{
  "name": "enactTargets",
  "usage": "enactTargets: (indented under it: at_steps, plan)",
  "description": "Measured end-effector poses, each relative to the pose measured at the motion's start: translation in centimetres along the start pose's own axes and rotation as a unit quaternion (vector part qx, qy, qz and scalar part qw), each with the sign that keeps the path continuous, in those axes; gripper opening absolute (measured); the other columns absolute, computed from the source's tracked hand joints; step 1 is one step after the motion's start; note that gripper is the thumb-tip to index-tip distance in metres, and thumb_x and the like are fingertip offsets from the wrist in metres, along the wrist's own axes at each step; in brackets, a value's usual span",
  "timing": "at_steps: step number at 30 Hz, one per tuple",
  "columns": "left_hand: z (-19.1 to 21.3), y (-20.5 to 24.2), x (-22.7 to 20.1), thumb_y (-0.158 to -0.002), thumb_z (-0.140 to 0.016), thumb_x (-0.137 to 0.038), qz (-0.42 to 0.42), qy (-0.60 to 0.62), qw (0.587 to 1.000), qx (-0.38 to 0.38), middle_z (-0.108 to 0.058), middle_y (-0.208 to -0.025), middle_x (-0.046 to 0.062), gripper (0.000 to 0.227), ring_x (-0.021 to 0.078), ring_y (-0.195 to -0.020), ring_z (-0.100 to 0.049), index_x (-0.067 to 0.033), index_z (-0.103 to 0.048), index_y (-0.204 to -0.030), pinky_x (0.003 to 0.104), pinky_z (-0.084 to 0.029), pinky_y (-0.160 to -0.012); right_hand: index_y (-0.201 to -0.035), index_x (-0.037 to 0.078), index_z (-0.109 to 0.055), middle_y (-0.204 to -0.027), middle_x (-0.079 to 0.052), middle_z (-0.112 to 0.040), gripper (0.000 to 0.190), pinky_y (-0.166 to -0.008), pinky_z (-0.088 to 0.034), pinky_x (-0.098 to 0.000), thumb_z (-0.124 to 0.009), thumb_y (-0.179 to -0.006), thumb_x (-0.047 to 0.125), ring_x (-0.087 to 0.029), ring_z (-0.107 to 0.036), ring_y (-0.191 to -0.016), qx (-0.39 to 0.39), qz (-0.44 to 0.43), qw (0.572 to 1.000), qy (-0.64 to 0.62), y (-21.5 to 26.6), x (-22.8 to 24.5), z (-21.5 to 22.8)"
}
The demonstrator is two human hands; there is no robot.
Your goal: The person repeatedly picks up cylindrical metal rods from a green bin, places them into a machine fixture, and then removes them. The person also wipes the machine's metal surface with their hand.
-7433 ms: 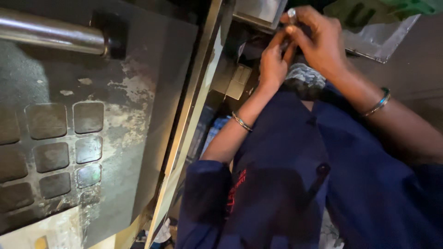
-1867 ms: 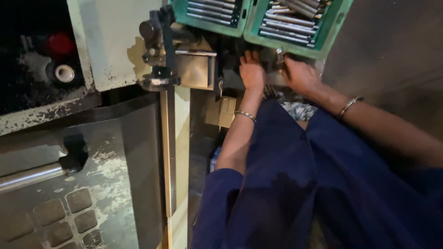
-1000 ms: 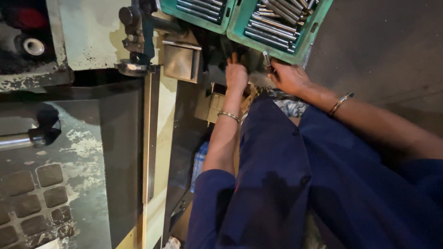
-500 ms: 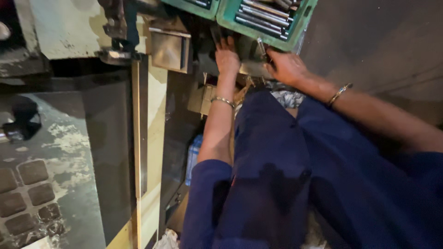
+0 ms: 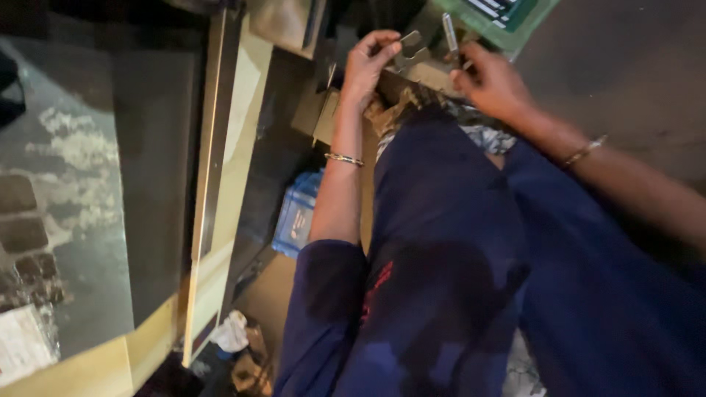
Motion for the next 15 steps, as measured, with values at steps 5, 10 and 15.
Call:
enactTargets:
  at_steps: [5,10,15]
  plan:
    - [-2.7,2.0,0.3,-0.100,-0.070,-0.027,0.052,0.206,0.977,-0.010,-0.070,-0.109,0.000,0.029,0.0133,-0.101,-0.063,-0.0072,-0.071,-0.121,0.030,-0.052,-0.087,-0.135,0.004,-0.060,-0.108,-0.015,-0.063,0.030,-0.071,-0.054,-0.0390,-0.056,-0.110,0.021,-0.023,-0.063,-0.078,0.064,-0.001,0.989,-0.133,0.4,2.2,-0.1]
    - [-5.1,0.9,2.0,-0.110,-0.064,-0.033,0.028,0.269,0.962,-0.024,-0.069,-0.105,0.002,0.031,0.0153,-0.100,-0.060,-0.0044,-0.072,-0.120,0.030,-0.049,-0.092,-0.130,0.001,-0.064,-0.100,-0.015,-0.063,0.025,-0.079,-0.049,-0.0406,-0.056,-0.116,0.020,-0.026,-0.063,-0.088,0.027,0.132,0.990,-0.035,0.9,5.8,1.0]
    - [-6.7,1.1,0.6,-0.108,-0.061,-0.035,-0.009,0.247,0.969,0.002,-0.071,-0.113,-0.002,0.034,0.0119,-0.101,-0.060,-0.0071,-0.074,-0.122,0.028,-0.047,-0.090,-0.126,0.000,-0.063,-0.097,-0.016,-0.064,0.026,-0.074,-0.048,-0.0407,-0.057,-0.116,0.023,-0.028,-0.064,-0.084,0.024,0.116,0.993,0.003,0.9,5.6,1.1]
Point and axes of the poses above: each hand's wrist, its own y-axis away from the middle knuckle, its own z-axis out of the back of the hand, x = y × z, the point moved 9 cm from there along -y, towards the middle knuckle
